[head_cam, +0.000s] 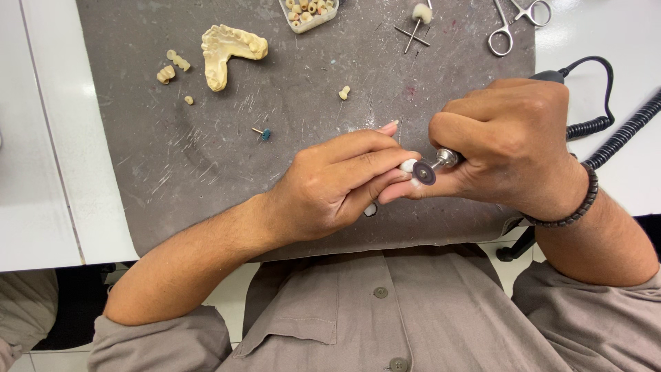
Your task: The person holds a small white dental crown in one hand and a rotary grinding tool in the other, repeatedly grinding and shaping the crown's surface, turning it over to work different sides, and pausing to feel the surface with their fingers before resuming grinding.
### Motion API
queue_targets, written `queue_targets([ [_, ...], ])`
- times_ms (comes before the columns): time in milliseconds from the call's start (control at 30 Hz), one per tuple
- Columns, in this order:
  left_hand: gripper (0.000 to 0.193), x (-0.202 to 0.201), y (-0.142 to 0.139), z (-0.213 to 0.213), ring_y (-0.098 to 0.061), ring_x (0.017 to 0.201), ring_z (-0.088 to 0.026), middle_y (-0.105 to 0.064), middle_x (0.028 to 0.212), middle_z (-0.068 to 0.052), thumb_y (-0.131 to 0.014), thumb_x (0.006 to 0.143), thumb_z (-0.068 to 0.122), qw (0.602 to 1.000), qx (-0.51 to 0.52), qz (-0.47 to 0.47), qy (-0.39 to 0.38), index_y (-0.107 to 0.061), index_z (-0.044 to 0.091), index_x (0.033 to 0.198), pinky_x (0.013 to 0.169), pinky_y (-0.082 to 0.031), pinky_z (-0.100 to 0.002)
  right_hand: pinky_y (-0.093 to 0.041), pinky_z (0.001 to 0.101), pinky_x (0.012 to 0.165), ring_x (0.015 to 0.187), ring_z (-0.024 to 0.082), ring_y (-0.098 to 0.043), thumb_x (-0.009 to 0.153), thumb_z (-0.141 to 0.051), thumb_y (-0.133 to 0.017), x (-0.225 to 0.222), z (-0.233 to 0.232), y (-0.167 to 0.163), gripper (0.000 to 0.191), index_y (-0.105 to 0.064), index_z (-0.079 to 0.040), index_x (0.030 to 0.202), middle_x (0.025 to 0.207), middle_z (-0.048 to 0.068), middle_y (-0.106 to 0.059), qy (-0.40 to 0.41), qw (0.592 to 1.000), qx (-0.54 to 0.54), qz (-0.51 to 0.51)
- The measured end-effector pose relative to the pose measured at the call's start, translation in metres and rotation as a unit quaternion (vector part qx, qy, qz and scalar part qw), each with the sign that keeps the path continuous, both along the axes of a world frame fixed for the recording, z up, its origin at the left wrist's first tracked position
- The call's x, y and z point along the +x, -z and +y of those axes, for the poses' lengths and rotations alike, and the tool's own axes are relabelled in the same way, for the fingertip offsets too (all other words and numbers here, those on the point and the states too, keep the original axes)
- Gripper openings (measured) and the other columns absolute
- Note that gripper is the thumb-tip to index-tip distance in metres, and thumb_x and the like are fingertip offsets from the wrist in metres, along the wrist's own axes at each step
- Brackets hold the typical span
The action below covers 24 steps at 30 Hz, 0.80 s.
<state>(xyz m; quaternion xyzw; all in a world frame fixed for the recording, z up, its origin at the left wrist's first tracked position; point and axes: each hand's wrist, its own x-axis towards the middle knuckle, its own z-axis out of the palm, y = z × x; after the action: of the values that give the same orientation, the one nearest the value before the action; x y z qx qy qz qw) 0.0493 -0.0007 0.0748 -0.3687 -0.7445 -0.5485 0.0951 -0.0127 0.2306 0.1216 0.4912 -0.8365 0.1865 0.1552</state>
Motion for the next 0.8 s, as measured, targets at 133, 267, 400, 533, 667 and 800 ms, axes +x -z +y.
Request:
queue_targets([
  [133, 0.025, 0.0004, -0.0001, 0.0006, -0.074, 0.102, -0.020, -0.070, 0.117, -0.010, -0.074, 0.104, 0.001, 1.000, -0.003, 0.001, -0.004, -0.066, 0.002, 0.127, 0.117, -0.056, -0.039, -0.025, 0.0327, 0.042, 0.041, 0.015, -0.037, 0.069, -0.071, -0.079, 0.0000, 0.0000, 0.0005, 0.072, -0.039, -0.013, 0.055, 0.047, -0.001, -0.035, -0.001, 1.000, 0.002, -0.008],
  [267, 0.026, 0.0000, -0.0004, 0.0002, -0.074, 0.103, -0.021, -0.069, 0.118, -0.010, -0.073, 0.103, 0.001, 1.000, -0.001, 0.004, 0.000, -0.065, 0.002, 0.127, 0.118, -0.055, -0.040, -0.025, 0.0333, 0.042, 0.042, 0.016, -0.037, 0.069, -0.071, -0.078, -0.0005, 0.0009, -0.0006, 0.071, -0.040, -0.012, 0.055, 0.048, -0.001, -0.035, -0.003, 1.000, -0.002, -0.002],
  [400, 0.026, 0.0004, -0.0016, -0.0002, -0.073, 0.102, -0.021, -0.069, 0.117, -0.010, -0.074, 0.103, 0.001, 1.000, -0.008, 0.007, -0.004, -0.065, 0.002, 0.127, 0.117, -0.055, -0.039, -0.025, 0.0336, 0.042, 0.041, 0.016, -0.037, 0.069, -0.071, -0.079, -0.0003, 0.0014, -0.0007, 0.072, -0.040, -0.012, 0.055, 0.047, -0.001, -0.035, 0.002, 1.000, 0.004, -0.003],
  [533, 0.027, 0.0001, -0.0026, -0.0009, -0.073, 0.099, -0.019, -0.069, 0.116, -0.010, -0.074, 0.103, 0.002, 1.000, -0.014, 0.013, -0.002, -0.064, 0.002, 0.128, 0.118, -0.054, -0.040, -0.025, 0.0333, 0.042, 0.042, 0.016, -0.037, 0.069, -0.071, -0.079, -0.0007, 0.0018, -0.0009, 0.072, -0.041, -0.012, 0.056, 0.047, -0.001, -0.036, 0.003, 1.000, 0.003, -0.007],
  [667, 0.027, -0.0001, -0.0023, -0.0002, -0.073, 0.096, -0.017, -0.069, 0.115, -0.008, -0.074, 0.103, 0.000, 1.000, -0.015, 0.011, -0.003, -0.064, 0.002, 0.129, 0.119, -0.054, -0.040, -0.026, 0.0336, 0.042, 0.041, 0.017, -0.038, 0.069, -0.072, -0.079, 0.0003, 0.0015, -0.0004, 0.072, -0.040, -0.012, 0.055, 0.046, -0.001, -0.035, 0.013, 1.000, 0.022, -0.001],
  [800, 0.029, -0.0001, -0.0014, 0.0000, -0.073, 0.095, -0.017, -0.068, 0.116, -0.008, -0.074, 0.103, -0.001, 1.000, -0.016, 0.010, -0.003, -0.064, 0.003, 0.129, 0.120, -0.053, -0.040, -0.026, 0.0337, 0.042, 0.041, 0.018, -0.038, 0.069, -0.073, -0.078, 0.0001, 0.0015, 0.0008, 0.073, -0.040, -0.012, 0.054, 0.046, 0.000, -0.035, 0.012, 1.000, 0.029, -0.001],
])
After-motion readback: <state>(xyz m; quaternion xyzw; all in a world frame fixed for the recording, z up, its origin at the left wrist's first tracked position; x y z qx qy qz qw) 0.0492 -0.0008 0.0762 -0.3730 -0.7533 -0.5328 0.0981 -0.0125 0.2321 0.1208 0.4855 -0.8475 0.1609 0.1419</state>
